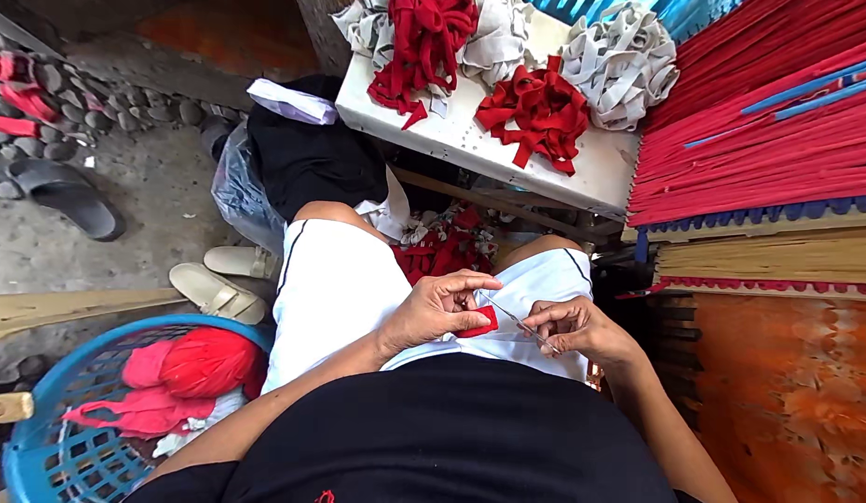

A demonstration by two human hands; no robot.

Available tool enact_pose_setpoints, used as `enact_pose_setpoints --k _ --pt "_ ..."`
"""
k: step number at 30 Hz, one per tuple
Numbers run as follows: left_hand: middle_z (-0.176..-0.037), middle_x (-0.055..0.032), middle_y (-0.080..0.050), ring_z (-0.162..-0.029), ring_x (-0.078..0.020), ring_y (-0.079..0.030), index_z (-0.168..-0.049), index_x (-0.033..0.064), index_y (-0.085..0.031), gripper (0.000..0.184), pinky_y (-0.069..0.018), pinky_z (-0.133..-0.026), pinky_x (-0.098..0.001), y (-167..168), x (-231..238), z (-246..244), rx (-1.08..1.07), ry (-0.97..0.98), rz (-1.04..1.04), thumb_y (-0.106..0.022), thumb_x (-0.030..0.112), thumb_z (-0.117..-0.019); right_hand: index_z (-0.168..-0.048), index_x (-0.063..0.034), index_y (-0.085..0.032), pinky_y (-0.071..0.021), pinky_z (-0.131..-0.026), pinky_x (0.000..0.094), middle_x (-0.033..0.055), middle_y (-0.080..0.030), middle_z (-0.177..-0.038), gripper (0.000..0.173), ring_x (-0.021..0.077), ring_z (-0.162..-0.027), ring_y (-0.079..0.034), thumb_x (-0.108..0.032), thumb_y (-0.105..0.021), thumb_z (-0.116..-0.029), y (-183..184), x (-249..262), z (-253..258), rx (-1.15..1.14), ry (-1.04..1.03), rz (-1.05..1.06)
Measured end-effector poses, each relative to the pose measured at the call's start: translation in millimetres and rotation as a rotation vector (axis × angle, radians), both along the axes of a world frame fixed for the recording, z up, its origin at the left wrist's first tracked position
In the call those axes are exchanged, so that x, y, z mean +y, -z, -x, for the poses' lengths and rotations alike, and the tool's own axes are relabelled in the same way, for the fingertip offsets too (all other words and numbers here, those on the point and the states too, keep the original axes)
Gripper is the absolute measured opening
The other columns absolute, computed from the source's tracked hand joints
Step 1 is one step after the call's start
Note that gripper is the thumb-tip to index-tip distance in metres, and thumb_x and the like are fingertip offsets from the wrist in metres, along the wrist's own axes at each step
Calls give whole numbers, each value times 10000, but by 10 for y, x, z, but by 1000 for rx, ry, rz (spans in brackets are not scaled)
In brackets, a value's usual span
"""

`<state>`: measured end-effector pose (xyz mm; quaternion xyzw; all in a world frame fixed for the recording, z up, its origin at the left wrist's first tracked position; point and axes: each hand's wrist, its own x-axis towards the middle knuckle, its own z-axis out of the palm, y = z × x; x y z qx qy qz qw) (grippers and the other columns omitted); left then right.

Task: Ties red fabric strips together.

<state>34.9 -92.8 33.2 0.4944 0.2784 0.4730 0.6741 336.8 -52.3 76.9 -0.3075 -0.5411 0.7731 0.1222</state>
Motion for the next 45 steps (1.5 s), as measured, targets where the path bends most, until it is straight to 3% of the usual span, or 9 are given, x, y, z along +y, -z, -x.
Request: enact_pose_setpoints --k 45 --pt "-1275 -45 -670 -770 -78 -663 -1283 61 -694 461 -597 -667 -222 4 37 -12 51 -26 72 -792 -19 -840 -1201 -22 -724 -586 -628 213 48 -714 -1098 310 67 -741 -673 -41 -738 -892 134 60 110 83 2 74"
